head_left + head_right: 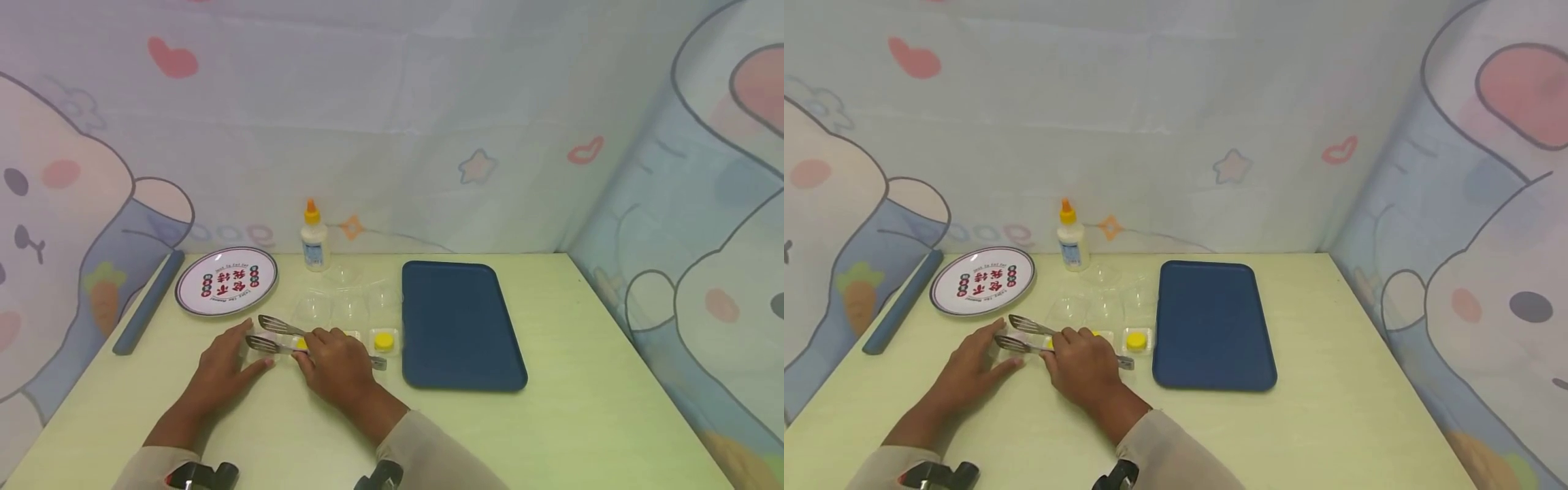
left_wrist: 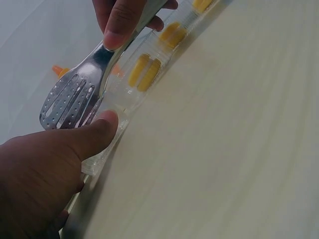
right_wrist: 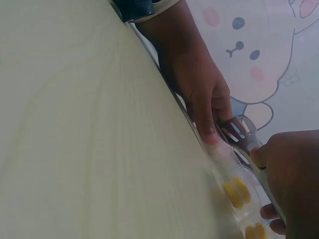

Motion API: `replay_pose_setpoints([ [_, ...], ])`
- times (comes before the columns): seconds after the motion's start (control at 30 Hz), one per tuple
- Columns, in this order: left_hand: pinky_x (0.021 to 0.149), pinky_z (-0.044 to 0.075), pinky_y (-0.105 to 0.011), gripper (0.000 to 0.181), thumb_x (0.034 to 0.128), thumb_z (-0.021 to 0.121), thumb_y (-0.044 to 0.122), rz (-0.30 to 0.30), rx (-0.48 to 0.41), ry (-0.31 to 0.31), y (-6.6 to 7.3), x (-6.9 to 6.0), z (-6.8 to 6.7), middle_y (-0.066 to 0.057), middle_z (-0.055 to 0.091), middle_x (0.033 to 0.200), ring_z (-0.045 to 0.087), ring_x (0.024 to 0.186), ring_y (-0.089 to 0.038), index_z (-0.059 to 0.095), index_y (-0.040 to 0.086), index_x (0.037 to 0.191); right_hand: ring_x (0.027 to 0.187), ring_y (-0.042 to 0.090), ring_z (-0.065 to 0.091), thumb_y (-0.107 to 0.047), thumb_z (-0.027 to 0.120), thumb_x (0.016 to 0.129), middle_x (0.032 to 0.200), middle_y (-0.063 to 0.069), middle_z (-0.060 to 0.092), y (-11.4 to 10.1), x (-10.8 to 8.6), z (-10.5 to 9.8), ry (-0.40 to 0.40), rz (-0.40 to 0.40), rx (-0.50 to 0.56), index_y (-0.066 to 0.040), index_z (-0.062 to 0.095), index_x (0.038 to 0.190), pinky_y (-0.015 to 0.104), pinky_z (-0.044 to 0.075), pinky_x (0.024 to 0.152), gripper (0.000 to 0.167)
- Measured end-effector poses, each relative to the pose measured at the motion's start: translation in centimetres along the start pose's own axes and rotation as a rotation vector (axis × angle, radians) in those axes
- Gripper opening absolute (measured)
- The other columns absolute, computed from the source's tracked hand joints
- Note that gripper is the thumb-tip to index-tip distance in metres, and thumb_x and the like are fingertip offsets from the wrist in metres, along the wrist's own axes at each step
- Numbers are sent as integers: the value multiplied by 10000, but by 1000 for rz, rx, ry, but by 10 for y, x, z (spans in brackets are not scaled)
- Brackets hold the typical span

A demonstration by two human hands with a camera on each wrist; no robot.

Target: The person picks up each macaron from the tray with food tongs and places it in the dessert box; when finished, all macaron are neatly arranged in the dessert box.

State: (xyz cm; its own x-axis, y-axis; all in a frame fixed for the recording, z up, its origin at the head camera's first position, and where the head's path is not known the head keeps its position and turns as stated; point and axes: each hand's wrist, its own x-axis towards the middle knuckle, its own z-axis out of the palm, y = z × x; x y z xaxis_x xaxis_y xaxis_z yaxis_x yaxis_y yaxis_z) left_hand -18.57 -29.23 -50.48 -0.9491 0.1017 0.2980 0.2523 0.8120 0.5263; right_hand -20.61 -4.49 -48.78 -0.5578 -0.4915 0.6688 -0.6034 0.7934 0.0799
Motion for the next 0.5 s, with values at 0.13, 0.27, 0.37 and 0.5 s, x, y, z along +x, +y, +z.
replay_pose_setpoints([
  [0.13,1159,373,-776,843,973,823,288,-17,-5,-18,0,0,-1,-352,499,1600,471,1458,-577,413,-88,1607,781,66,737,-479,804,980,993,-125,814,0,1,0,-7,1,0,-219,810,1050,220,594,605,269],
  [0.27,1173,361,-773,844,980,818,290,-23,-9,-25,0,1,-2,-346,488,1613,457,1473,-575,403,-82,1615,797,65,743,-481,797,986,1010,-124,816,0,2,-1,-2,2,-1,-219,808,1063,221,602,618,273],
  [0.37,1182,353,-774,846,983,814,298,-33,-14,-30,1,2,-3,-344,482,1619,447,1482,-574,399,-75,1620,803,66,745,-479,799,983,1014,-125,815,1,2,-1,6,-1,-1,-220,804,1064,223,603,623,271],
  [0.5,1185,355,-769,850,983,816,306,-37,-15,-30,0,3,-2,-339,486,1620,448,1484,-568,400,-67,1624,806,72,749,-468,804,979,1006,-123,814,3,2,0,20,-14,9,-219,805,1061,231,609,632,262],
])
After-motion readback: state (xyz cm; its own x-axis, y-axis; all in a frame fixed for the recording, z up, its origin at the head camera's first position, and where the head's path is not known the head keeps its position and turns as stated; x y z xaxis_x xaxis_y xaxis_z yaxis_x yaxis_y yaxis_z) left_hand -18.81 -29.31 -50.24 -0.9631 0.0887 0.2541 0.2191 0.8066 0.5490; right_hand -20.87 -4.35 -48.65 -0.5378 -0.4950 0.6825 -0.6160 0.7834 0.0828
